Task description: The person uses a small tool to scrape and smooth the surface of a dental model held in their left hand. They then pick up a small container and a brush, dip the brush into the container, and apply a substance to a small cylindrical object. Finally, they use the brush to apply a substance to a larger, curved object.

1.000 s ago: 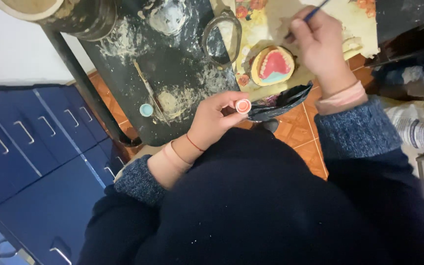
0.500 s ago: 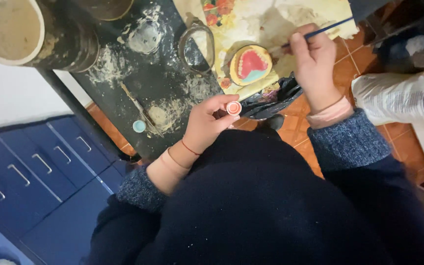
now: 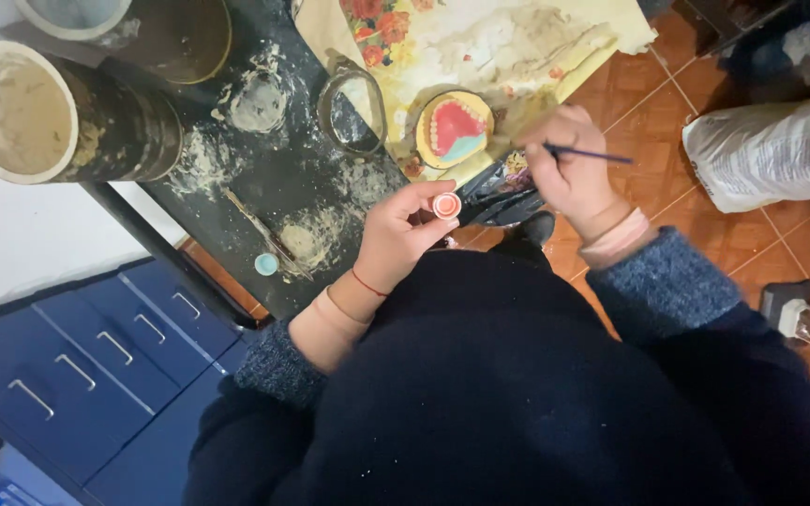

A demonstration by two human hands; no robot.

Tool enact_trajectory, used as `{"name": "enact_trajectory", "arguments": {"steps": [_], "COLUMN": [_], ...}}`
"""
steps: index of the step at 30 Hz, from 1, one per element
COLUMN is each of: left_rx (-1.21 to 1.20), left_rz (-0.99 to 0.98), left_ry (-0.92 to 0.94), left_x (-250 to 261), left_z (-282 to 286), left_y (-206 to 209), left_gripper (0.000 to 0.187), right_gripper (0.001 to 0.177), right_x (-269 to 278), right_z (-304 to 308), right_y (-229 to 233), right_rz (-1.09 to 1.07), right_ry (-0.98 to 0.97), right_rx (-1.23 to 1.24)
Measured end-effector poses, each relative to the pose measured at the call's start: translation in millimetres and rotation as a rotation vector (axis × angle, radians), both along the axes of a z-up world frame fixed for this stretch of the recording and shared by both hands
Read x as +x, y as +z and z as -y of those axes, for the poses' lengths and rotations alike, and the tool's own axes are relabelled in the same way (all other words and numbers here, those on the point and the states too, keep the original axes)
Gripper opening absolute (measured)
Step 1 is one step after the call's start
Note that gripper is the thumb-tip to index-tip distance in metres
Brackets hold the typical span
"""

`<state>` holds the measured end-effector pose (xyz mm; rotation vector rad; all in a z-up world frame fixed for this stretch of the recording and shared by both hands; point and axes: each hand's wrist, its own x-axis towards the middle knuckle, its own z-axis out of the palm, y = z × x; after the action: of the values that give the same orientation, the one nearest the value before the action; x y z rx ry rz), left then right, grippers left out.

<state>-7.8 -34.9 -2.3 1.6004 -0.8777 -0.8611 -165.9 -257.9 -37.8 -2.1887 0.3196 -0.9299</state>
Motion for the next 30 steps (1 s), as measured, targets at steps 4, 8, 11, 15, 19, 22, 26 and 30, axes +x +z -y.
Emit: {"name": "enact_trajectory", "arguments": {"steps": [4,8,11,15,19,22,26,30], "left_rx": [-0.066,-0.077,-0.127,-0.1,-0.132,-0.112,-0.148,-0.163], "left_rz": [0.035,-0.16,-0.124,-0.006,-0.039,-0.02,-0.034,-0.009], "left_ry": [-0.017,0.0,-0.004,0.004,-0.004,-0.017,-0.023,0.005], "left_x": [0,7,7,5,4,4,5,11], "left_z": [5,12,13,17,17,16,13,9], "left_y": [-11,-20,-27,-20,-13,-14,-23,-27], "left_gripper": [0.041,0.042,0.041,0.043,0.041,0.038,0.038,0.039], "right_gripper": [0.008,0.006,0.008,0.009,0.009,0.008,0.008,0.006], "right_x": [-5,-8,-17,-17,-8,-4,-4,-3], "right_z": [-18,-27,-39,-52,-60,-65,-71,-73], "right_y": [17,10,33,71,76,66,64,28], "right_rz": [0.055,0.035,0.05,0.131,0.081,0.037,0.028,-0.01], "right_ry": [-0.016,0.013,0.04,0.174,0.235,0.225,0.19,0.133], "right_rx": [0.038,0.071,0.166,0.112,-0.058,-0.123,-0.013,0.324]}}
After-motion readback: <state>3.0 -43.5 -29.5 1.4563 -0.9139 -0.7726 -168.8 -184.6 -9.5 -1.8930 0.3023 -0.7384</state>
